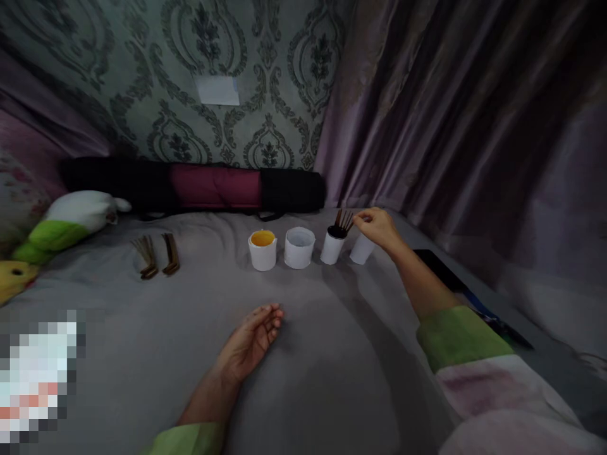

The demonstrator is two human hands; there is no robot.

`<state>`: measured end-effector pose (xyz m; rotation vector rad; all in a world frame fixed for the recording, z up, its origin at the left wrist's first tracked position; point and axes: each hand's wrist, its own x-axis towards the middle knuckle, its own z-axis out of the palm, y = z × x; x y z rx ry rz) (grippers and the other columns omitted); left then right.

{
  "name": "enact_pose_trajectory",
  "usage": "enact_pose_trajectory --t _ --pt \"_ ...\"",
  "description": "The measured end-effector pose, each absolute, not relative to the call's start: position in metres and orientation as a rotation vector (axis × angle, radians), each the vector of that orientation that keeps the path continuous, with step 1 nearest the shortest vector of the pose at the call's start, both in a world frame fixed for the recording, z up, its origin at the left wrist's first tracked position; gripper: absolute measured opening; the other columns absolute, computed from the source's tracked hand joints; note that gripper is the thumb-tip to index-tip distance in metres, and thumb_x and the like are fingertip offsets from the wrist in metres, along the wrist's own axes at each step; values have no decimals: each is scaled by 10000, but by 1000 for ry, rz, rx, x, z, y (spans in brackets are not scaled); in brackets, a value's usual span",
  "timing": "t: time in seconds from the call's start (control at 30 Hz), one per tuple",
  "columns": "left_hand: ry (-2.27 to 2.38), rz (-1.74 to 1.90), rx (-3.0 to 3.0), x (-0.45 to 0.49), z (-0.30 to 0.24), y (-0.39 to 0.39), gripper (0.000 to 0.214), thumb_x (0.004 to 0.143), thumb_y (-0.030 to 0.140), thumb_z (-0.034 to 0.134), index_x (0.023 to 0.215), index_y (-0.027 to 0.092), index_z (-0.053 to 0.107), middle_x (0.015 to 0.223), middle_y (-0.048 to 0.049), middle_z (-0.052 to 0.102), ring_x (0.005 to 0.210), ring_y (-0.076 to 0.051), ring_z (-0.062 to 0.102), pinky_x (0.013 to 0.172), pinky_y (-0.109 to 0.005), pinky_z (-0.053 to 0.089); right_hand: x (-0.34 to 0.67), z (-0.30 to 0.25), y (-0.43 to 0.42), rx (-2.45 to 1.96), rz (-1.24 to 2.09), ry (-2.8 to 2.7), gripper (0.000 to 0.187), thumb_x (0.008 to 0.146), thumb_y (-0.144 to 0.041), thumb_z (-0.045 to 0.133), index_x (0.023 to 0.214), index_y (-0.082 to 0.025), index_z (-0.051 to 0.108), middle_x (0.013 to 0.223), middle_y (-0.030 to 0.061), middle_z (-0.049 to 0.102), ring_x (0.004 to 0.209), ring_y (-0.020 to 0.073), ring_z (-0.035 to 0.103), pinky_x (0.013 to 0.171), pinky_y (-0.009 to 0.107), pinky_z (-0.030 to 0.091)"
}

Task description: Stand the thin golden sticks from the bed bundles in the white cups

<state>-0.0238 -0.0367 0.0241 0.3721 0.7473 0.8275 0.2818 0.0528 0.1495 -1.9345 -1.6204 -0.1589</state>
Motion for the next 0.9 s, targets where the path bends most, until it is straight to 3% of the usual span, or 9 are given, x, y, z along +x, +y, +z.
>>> enact_pose_trajectory --t 0.9 --pt "758 830 372 -24 24 -38 114 783 121 518 860 92 597 783 -63 609 611 -81 556 532 -185 458 286 154 51 -1799 -97 -1489 225 704 -279 491 723 -158 680 668 38 648 617 159 564 620 288 430"
